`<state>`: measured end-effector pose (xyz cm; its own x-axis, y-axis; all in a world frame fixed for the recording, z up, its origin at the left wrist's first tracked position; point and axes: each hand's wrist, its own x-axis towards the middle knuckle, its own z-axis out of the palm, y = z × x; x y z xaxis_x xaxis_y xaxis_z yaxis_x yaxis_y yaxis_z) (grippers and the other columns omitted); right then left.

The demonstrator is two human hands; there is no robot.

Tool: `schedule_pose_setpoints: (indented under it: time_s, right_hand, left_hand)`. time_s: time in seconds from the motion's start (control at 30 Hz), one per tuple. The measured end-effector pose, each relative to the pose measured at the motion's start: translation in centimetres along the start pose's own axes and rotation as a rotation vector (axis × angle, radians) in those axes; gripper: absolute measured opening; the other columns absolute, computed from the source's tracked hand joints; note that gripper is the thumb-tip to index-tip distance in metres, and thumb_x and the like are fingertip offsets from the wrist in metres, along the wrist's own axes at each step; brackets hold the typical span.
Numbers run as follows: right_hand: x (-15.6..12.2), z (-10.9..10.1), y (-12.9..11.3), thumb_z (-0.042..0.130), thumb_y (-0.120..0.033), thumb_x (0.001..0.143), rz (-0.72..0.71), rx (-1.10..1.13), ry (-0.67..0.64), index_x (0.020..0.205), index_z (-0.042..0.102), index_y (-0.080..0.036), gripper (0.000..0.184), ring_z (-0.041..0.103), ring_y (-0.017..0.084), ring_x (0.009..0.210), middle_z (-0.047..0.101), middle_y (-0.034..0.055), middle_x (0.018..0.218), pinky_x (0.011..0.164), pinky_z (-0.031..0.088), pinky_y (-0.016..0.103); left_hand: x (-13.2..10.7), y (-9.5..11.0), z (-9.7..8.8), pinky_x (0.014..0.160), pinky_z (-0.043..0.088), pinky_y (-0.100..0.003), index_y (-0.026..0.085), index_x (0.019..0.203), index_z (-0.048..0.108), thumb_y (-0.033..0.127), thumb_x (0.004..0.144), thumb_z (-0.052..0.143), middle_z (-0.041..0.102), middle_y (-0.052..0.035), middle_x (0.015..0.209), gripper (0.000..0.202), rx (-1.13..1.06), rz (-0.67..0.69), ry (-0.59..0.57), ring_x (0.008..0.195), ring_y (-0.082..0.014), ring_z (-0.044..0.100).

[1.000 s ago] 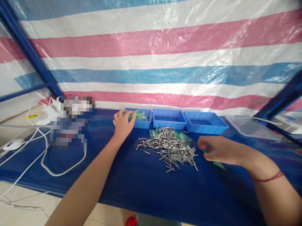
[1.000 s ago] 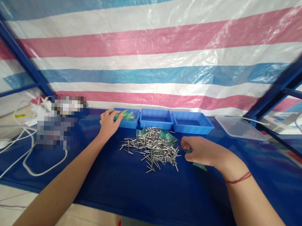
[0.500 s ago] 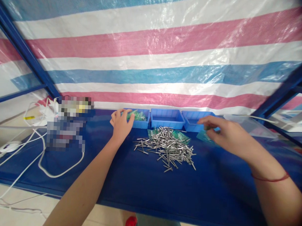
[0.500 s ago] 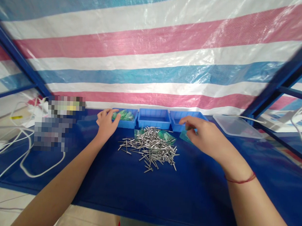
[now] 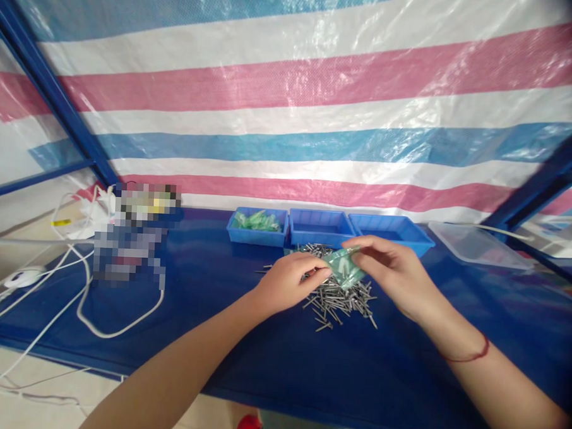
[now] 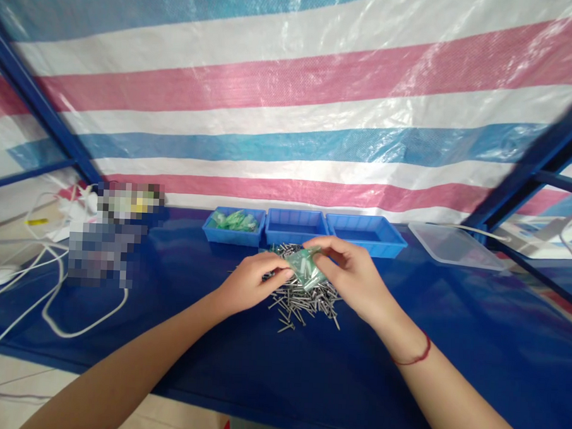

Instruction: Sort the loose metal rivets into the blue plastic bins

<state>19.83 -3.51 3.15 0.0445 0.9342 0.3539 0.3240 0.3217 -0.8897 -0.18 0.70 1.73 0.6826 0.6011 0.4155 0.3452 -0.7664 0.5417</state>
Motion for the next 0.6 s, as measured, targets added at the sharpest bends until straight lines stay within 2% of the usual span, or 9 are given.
schedule_pose_setpoints:
  time_s: [0.07,0.2,0.3,0.4,0.5,0.6]
  right_hand:
    - [-0.06,0.25,0.14,0.065,-0.032,0.077,0.012,0.028,0.004,0.092,0.069,-0.023,0.019,0.064,0.018,0.077,0.070,0.0020,0.085,0.071,0.052,0.031]
    - [-0.08,0.61,0.36,0.070,-0.037,0.075,0.020,0.064,-0.004,0.094,0.070,-0.022,0.024,0.066,0.019,0.078,0.071,0.0030,0.085,0.073,0.053,0.032]
    - [-0.08,0.87,0.50,0.072,-0.039,0.074,0.025,0.108,0.010,0.097,0.068,-0.022,0.028,0.066,0.019,0.084,0.071,0.0035,0.091,0.079,0.054,0.032]
    - [-0.05,0.97,0.61,0.071,-0.043,0.075,0.084,0.147,-0.044,0.098,0.068,-0.023,0.032,0.066,0.019,0.084,0.071,0.0041,0.095,0.076,0.056,0.031]
    - [-0.03,0.93,0.67,0.071,-0.048,0.073,0.136,0.171,-0.112,0.094,0.069,-0.022,0.034,0.066,0.017,0.072,0.070,0.0035,0.088,0.069,0.058,0.032]
    - [-0.03,0.86,0.70,0.072,-0.049,0.072,0.121,0.157,-0.091,0.090,0.070,-0.021,0.033,0.064,0.015,0.064,0.069,0.0016,0.077,0.065,0.057,0.031]
  left_hand:
    - [-0.07,0.00,0.21,0.068,0.043,-0.024,0.018,0.093,0.066,0.033,0.093,0.048,0.067,-0.0025,0.081,0.023,-0.068,-0.071,0.016,0.073,-0.0139,0.060]
    - [-0.11,-0.19,0.09,0.066,0.044,-0.022,0.017,0.106,0.063,0.035,0.088,0.056,0.068,-0.0025,0.086,0.026,-0.253,-0.162,0.073,0.074,-0.0133,0.060]
    - [-0.05,-0.35,0.25,0.068,0.045,-0.023,0.016,0.093,0.064,0.031,0.087,0.057,0.068,-0.0027,0.083,0.018,-0.346,-0.218,0.093,0.074,-0.0133,0.061]
    - [0.09,-0.62,0.54,0.069,0.046,-0.024,0.016,0.089,0.062,0.031,0.087,0.056,0.065,-0.0020,0.080,0.016,-0.462,-0.262,0.153,0.073,-0.0134,0.061]
    - [0.22,-0.81,0.62,0.069,0.046,-0.024,0.016,0.088,0.058,0.031,0.087,0.056,0.061,-0.0002,0.076,0.015,-0.572,-0.290,0.199,0.070,-0.0124,0.060]
    - [0.24,-0.83,0.50,0.065,0.045,-0.023,0.016,0.085,0.056,0.032,0.086,0.058,0.060,0.0005,0.074,0.016,-0.620,-0.307,0.203,0.067,-0.0110,0.059]
